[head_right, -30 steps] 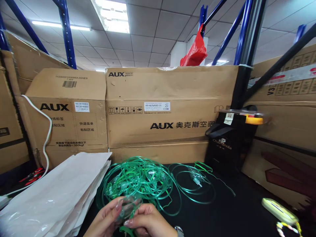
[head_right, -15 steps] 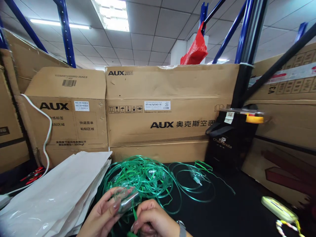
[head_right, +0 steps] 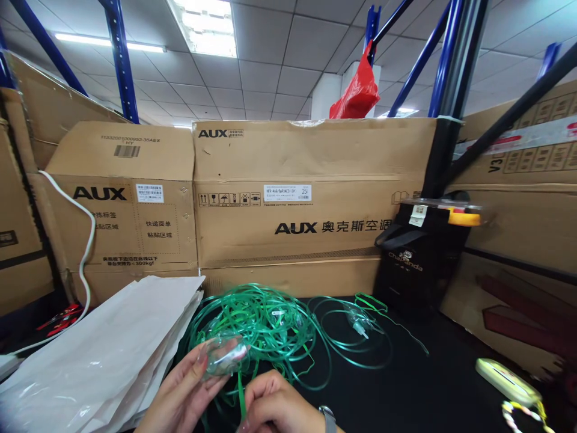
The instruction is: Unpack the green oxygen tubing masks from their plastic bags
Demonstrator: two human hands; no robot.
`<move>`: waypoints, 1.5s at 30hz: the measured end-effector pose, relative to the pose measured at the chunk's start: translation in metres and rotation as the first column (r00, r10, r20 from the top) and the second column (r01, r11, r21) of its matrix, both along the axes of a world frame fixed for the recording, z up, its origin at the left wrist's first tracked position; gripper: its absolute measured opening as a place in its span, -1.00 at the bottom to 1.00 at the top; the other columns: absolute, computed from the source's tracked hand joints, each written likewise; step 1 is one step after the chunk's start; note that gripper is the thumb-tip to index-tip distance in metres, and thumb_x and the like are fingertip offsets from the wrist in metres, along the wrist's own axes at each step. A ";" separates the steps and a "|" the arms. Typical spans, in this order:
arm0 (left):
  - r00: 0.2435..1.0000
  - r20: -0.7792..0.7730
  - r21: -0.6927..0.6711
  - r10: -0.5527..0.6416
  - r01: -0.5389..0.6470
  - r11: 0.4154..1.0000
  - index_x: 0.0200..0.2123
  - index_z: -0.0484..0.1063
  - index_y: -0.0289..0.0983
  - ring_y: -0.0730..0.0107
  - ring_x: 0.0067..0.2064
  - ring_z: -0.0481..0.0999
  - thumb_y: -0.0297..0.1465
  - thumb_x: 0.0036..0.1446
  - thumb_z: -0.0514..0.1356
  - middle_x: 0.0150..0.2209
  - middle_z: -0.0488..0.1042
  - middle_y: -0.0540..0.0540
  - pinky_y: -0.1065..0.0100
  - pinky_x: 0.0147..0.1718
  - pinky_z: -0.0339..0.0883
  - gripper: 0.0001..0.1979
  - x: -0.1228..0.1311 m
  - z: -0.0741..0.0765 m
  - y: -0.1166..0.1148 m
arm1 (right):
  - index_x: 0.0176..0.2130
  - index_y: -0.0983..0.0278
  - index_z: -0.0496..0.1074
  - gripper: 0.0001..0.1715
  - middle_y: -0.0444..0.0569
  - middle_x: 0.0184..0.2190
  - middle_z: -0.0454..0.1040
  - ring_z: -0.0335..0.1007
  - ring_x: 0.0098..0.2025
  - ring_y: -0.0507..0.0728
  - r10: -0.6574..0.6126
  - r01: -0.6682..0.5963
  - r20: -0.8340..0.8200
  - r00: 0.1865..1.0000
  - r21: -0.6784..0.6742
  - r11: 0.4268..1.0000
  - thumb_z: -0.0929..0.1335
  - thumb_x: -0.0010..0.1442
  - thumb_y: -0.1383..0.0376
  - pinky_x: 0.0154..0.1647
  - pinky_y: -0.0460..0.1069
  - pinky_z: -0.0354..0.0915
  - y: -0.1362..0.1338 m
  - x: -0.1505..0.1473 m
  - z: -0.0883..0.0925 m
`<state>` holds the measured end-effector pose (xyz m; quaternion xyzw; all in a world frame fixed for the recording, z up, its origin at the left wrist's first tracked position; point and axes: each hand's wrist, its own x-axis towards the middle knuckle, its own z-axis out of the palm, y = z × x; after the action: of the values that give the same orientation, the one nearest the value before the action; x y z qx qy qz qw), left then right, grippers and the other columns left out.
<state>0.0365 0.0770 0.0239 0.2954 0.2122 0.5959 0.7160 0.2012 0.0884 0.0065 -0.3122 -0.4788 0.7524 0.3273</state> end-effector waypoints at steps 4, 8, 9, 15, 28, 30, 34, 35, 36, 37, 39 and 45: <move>1.000 -0.007 -0.024 0.028 -0.028 0.999 -0.33 0.52 -0.28 0.08 -0.03 0.43 -0.29 -0.17 0.35 -0.16 0.55 -0.20 0.12 0.07 0.13 -0.72 0.000 0.003 -0.001 | -0.74 0.36 0.29 -0.84 -0.29 -0.87 0.21 -0.16 -0.86 -0.19 -0.039 0.039 -0.032 0.999 0.000 0.999 0.38 -0.35 0.50 -0.80 -0.17 -0.39 -0.001 0.002 -0.001; 0.997 -0.020 -0.025 0.077 -0.078 0.997 -0.33 0.51 -0.28 0.14 -0.03 0.44 -0.29 -0.17 0.35 -0.18 0.56 -0.17 0.20 0.06 0.14 -0.71 -0.001 0.002 0.001 | -0.72 0.35 0.27 -0.84 -0.28 -0.88 0.21 -0.19 -0.86 -0.19 -0.033 0.030 -0.114 0.993 -0.031 0.999 0.36 -0.32 0.50 -0.80 -0.18 -0.36 -0.004 0.003 0.002; 0.995 -0.023 -0.015 0.097 -0.098 0.995 -0.33 0.51 -0.28 0.14 -0.04 0.44 -0.28 -0.17 0.35 -0.20 0.57 -0.17 0.20 0.06 0.15 -0.71 -0.001 0.001 0.001 | -0.72 0.35 0.26 -0.84 -0.28 -0.88 0.21 -0.20 -0.87 -0.19 -0.027 0.022 -0.133 0.991 -0.037 0.999 0.35 -0.32 0.51 -0.80 -0.19 -0.35 -0.005 0.003 0.003; 0.978 -0.050 0.024 0.201 -0.200 0.979 -0.33 0.48 -0.25 0.08 -0.03 0.44 -0.26 -0.14 0.32 -0.18 0.55 -0.17 0.10 0.09 0.08 -0.72 0.007 -0.002 0.001 | -0.73 0.33 0.24 -0.84 -0.33 -0.92 0.11 -0.26 -0.87 -0.18 -0.004 -0.004 -0.163 0.987 -0.049 0.999 0.30 -0.31 0.52 -0.80 -0.20 -0.35 -0.002 0.001 0.003; 0.981 -0.075 0.030 0.180 -0.178 0.984 -0.37 0.49 -0.26 0.13 -0.09 0.48 -0.22 -0.17 0.33 -0.30 0.58 -0.11 0.10 0.04 0.16 -0.71 0.003 -0.009 0.005 | -0.66 0.29 0.19 -0.81 -0.37 -0.88 0.03 -0.30 -0.81 -0.17 -0.047 0.053 -0.064 0.997 0.087 0.995 0.35 -0.23 0.42 -0.77 -0.19 -0.27 0.007 0.012 0.017; 0.983 -0.142 0.010 0.121 -0.121 0.993 -0.36 0.50 -0.25 0.13 -0.15 0.52 -0.20 -0.22 0.35 -0.35 0.59 -0.12 0.08 0.02 0.17 -0.67 0.004 -0.012 0.002 | -0.65 0.27 0.19 -0.78 -0.36 -0.86 0.02 -0.27 -0.79 -0.15 -0.259 0.242 0.055 0.964 0.210 0.947 0.37 -0.21 0.33 -0.77 -0.18 -0.22 0.019 0.031 0.029; 0.984 -0.173 -0.078 0.037 -0.052 0.996 -0.38 0.51 -0.26 0.14 -0.22 0.55 -0.19 -0.26 0.37 -0.39 0.61 -0.14 0.13 -0.08 0.27 -0.66 0.003 -0.014 0.000 | -0.57 0.28 0.27 -0.72 -0.33 -0.81 -0.02 -0.17 -0.76 -0.09 -0.799 0.647 0.100 0.593 0.531 0.547 0.29 -0.14 0.10 -0.74 -0.13 -0.07 0.047 0.095 0.052; 0.987 -0.160 -0.103 0.020 -0.037 0.994 -0.39 0.52 -0.26 0.15 -0.23 0.56 -0.19 -0.26 0.37 -0.39 0.61 -0.14 0.17 -0.12 0.30 -0.66 0.003 -0.013 -0.001 | -0.53 0.28 0.28 -0.69 -0.30 -0.78 0.03 -0.11 -0.74 -0.07 -0.861 0.693 0.076 0.503 0.560 0.454 0.26 -0.11 0.06 -0.70 -0.11 0.00 0.052 0.115 0.056; 0.989 -0.147 -0.121 0.005 -0.023 0.992 -0.41 0.52 -0.26 0.16 -0.24 0.57 -0.19 -0.28 0.38 -0.39 0.61 -0.14 0.22 -0.16 0.33 -0.66 0.004 -0.011 -0.001 | -0.49 0.27 0.28 -0.66 -0.25 -0.73 0.13 -0.01 -0.69 -0.04 -0.917 0.729 0.051 0.397 0.590 0.348 0.23 -0.09 0.04 -0.64 -0.10 0.08 0.057 0.133 0.060; 0.990 -0.137 -0.133 -0.009 -0.009 0.991 -0.43 0.52 -0.26 0.17 -0.26 0.57 -0.19 -0.30 0.39 -0.41 0.61 -0.13 0.26 -0.20 0.35 -0.67 0.005 -0.010 -0.002 | -0.46 0.27 0.27 -0.64 -0.17 -0.65 0.23 0.13 -0.61 0.00 -0.957 0.746 0.032 0.289 0.618 0.246 0.20 -0.08 0.03 -0.55 -0.08 0.14 0.060 0.151 0.062; 0.992 -0.125 -0.146 -0.032 0.014 0.989 -0.46 0.52 -0.26 0.19 -0.29 0.58 -0.20 -0.34 0.40 -0.44 0.61 -0.09 0.32 -0.26 0.38 -0.67 0.008 -0.007 -0.004 | -0.41 0.27 0.30 -0.60 -0.02 -0.45 0.37 0.28 -0.38 0.10 -0.994 0.726 0.033 0.106 0.680 0.100 0.17 -0.06 0.02 -0.38 -0.02 0.20 0.065 0.181 0.063; 0.986 -0.156 -0.143 -0.050 0.028 0.989 -0.46 0.51 -0.27 0.21 -0.29 0.58 -0.19 -0.38 0.41 -0.45 0.61 -0.08 0.36 -0.30 0.39 -0.63 0.009 -0.007 -0.005 | -0.65 0.25 0.40 -0.90 0.06 -0.52 0.43 0.32 -0.24 0.36 -0.943 0.522 0.324 -0.073 0.819 0.241 0.34 -0.19 0.28 -0.21 0.20 0.15 0.075 0.209 0.042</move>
<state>0.0452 0.0722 0.0173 0.2952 0.3041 0.5399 0.7272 0.4100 0.1636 0.0481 -0.7429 -0.4516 0.0419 0.4924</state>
